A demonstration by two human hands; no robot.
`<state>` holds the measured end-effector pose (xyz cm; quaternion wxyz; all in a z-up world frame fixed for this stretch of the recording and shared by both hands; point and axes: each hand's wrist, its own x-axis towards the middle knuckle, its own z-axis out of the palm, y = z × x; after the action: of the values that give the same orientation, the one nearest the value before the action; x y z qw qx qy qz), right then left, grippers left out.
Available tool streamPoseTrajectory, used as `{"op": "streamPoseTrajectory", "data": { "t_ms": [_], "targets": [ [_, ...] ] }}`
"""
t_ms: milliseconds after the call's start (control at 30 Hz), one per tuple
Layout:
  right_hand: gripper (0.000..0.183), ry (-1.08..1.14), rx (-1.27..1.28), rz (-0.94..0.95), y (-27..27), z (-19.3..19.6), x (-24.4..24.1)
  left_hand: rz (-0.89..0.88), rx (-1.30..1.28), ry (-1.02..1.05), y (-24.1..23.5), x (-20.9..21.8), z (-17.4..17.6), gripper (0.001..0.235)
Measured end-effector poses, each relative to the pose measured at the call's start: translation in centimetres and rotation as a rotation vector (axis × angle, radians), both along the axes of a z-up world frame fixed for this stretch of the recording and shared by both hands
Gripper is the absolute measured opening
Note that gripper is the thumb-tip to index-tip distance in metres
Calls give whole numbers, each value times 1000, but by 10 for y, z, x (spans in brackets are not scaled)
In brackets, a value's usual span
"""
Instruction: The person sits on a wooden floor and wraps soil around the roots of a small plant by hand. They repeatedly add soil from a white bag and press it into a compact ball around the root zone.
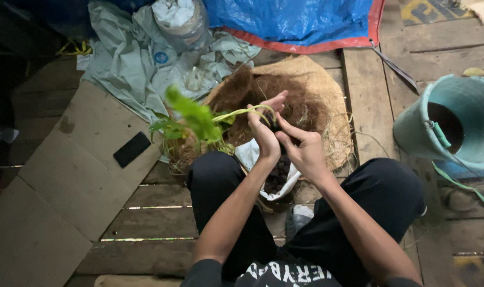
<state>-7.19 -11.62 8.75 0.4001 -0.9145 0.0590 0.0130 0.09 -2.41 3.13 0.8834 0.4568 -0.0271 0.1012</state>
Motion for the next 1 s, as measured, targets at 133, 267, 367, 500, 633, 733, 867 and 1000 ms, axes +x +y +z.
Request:
{"op": "streamPoseTrajectory", "data": {
  "t_ms": [133, 267, 367, 500, 633, 733, 867, 1000],
  "targets": [
    [38, -287, 580, 116, -11, -7, 10, -59, -19, -42, -6, -7, 4, 72],
    [37, -192, 813, 101, -20, -23, 19, -57, 104, -81, -4, -11, 5, 67],
    [36, -136, 961, 113, -17, -31, 25, -93, 55, -39, 0, -12, 6, 63],
    [39, -132, 939, 85, -8, -36, 27, -95, 59, -93, 8, -12, 5, 68],
    [39, -277, 912, 132, 4, -39, 32, -59, -68, -9, 12, -7, 3, 69],
    [35, -228, 934, 116, 10, -38, 35, -31, -84, -2, 19, -6, 3, 63],
    [31, -166, 1016, 128, 16, -41, 40, -36, -152, -11, 27, -6, 3, 50],
    [26, -203, 948, 161, 22, -45, 42, -27, -182, -38, 34, -3, 5, 48]
  ]
}}
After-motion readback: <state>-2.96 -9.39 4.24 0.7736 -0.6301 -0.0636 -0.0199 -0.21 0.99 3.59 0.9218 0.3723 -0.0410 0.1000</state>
